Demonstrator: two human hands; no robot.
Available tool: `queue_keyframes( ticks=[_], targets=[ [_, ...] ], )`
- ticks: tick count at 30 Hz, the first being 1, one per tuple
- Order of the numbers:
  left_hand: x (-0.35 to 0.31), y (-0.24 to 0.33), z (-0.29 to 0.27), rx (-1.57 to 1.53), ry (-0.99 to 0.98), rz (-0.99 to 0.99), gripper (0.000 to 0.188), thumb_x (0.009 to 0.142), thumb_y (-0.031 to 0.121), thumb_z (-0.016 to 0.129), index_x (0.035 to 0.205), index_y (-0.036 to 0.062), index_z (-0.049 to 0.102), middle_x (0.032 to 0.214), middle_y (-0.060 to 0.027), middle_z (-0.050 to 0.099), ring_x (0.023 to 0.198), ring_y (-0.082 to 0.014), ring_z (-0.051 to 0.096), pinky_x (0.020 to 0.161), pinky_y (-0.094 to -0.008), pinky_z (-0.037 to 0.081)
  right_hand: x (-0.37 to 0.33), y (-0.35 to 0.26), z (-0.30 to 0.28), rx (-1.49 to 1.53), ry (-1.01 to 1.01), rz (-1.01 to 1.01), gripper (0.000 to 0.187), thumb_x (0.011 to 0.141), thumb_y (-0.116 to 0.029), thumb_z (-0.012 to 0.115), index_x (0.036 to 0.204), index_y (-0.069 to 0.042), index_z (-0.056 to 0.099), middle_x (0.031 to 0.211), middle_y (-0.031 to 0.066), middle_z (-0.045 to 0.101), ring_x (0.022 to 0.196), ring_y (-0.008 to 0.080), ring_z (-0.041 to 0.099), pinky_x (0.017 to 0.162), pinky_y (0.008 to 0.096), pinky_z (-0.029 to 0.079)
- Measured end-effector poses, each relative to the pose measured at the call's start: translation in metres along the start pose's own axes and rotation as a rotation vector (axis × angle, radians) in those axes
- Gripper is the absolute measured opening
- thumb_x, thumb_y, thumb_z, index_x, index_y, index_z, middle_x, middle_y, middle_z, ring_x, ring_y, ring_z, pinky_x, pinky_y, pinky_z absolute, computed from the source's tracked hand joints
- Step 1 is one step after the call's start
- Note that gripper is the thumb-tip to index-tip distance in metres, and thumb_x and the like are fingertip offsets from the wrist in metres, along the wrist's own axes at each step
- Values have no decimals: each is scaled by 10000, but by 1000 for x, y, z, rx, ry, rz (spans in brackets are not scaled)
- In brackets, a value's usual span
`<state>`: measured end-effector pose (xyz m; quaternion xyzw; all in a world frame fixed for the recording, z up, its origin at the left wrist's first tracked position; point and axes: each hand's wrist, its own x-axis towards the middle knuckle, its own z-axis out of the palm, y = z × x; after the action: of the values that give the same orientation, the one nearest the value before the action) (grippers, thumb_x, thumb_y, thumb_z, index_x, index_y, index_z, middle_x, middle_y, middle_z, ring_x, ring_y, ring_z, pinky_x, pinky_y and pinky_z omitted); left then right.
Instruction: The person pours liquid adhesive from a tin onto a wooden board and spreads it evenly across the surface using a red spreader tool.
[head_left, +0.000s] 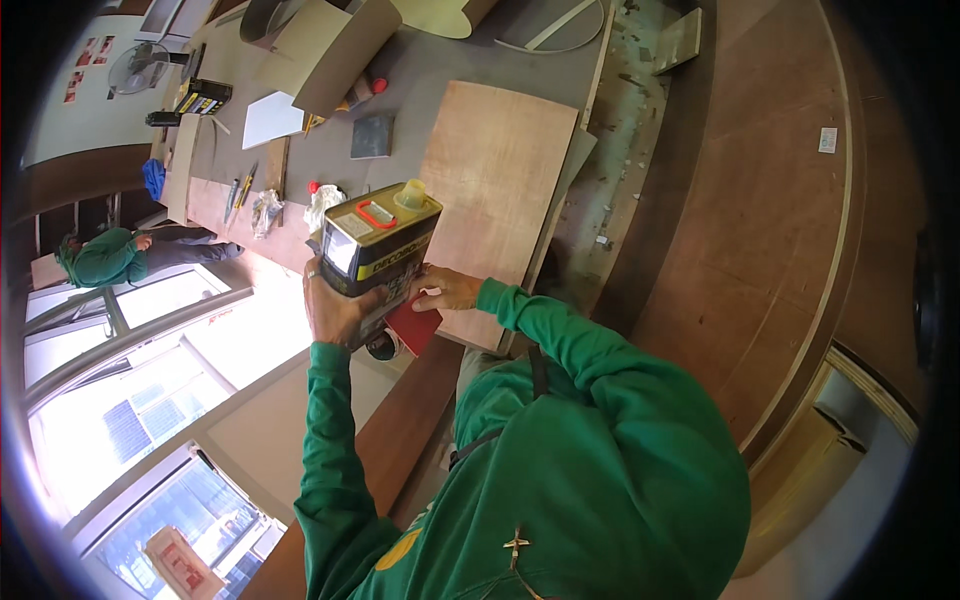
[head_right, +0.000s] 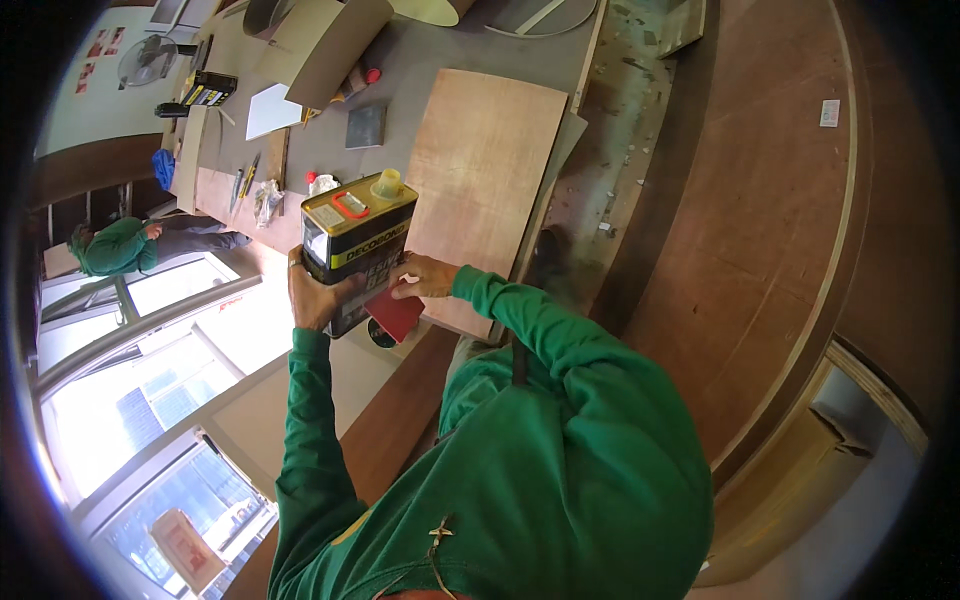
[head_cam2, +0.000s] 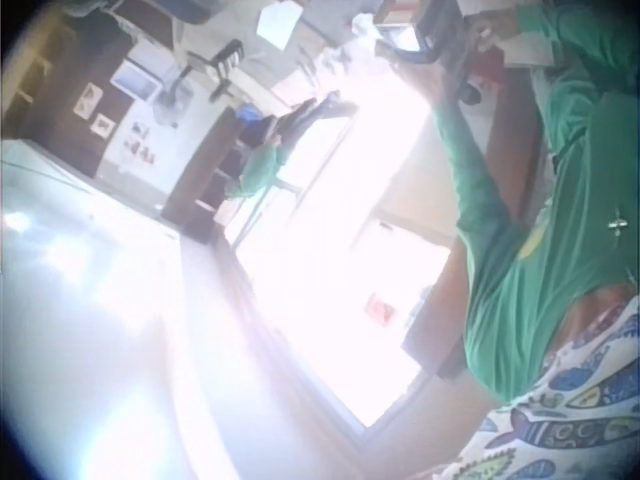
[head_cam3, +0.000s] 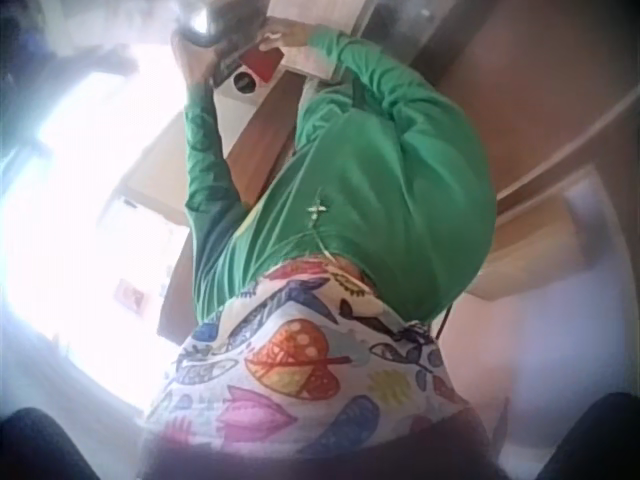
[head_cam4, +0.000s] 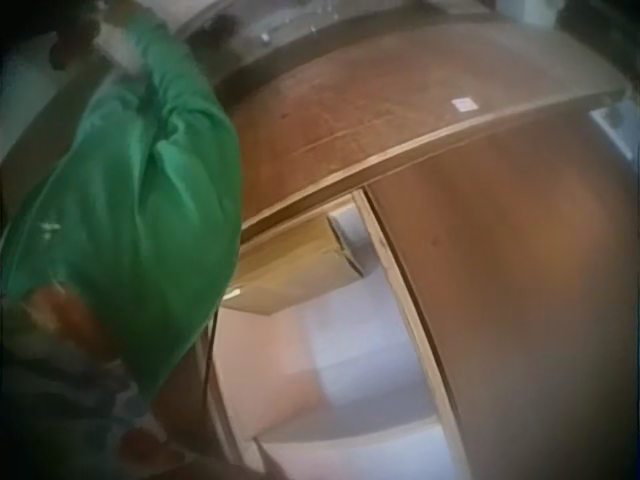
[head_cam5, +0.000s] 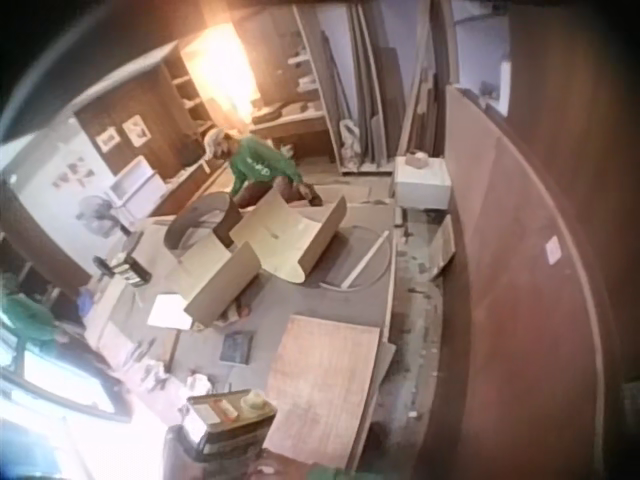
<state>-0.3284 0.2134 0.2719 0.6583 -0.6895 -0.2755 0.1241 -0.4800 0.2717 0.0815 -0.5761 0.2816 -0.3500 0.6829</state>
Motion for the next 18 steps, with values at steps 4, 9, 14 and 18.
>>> queue_keyframes(
  ticks=[4, 9, 14, 18],
  targets=[
    [11, 6, 6, 162, 36, 46, 929, 436, 273, 849, 1177, -98, 430, 1070, -217, 560, 995, -320, 561, 890, -375, 442, 0, 7, -9, 69, 6, 14, 305, 819, -361, 620, 971, -97, 634, 1034, 129, 525, 1050, 259, 470, 924, 361, 375],
    [30, 17, 9, 172, 28, 48, 920, 439, 292, 859, 1166, -92, 448, 1086, -223, 559, 1005, -322, 561, 889, -373, 445, 2, -1, -32, 74, -2, 28, 325, 813, -367, 624, 979, -88, 636, 1059, 132, 528, 1063, 253, 477, 930, 360, 376],
    [41, 47, 7, 152, -12, 1, 921, 441, 317, 870, 1152, -96, 456, 1070, -225, 570, 990, -327, 573, 871, -376, 462, 5, -20, -59, 14, -43, 13, 357, 807, -368, 628, 975, -53, 632, 1042, 145, 548, 1037, 255, 500, 922, 348, 380],
    [60, 48, 8, 250, 10, 99, 912, 434, 323, 878, 1133, -91, 463, 1052, -224, 580, 966, -325, 584, 850, -377, 472, 11, -12, -64, 26, 68, 7, 349, 806, -345, 628, 970, -37, 633, 1003, 142, 574, 998, 244, 524, 896, 347, 394]
  ],
)
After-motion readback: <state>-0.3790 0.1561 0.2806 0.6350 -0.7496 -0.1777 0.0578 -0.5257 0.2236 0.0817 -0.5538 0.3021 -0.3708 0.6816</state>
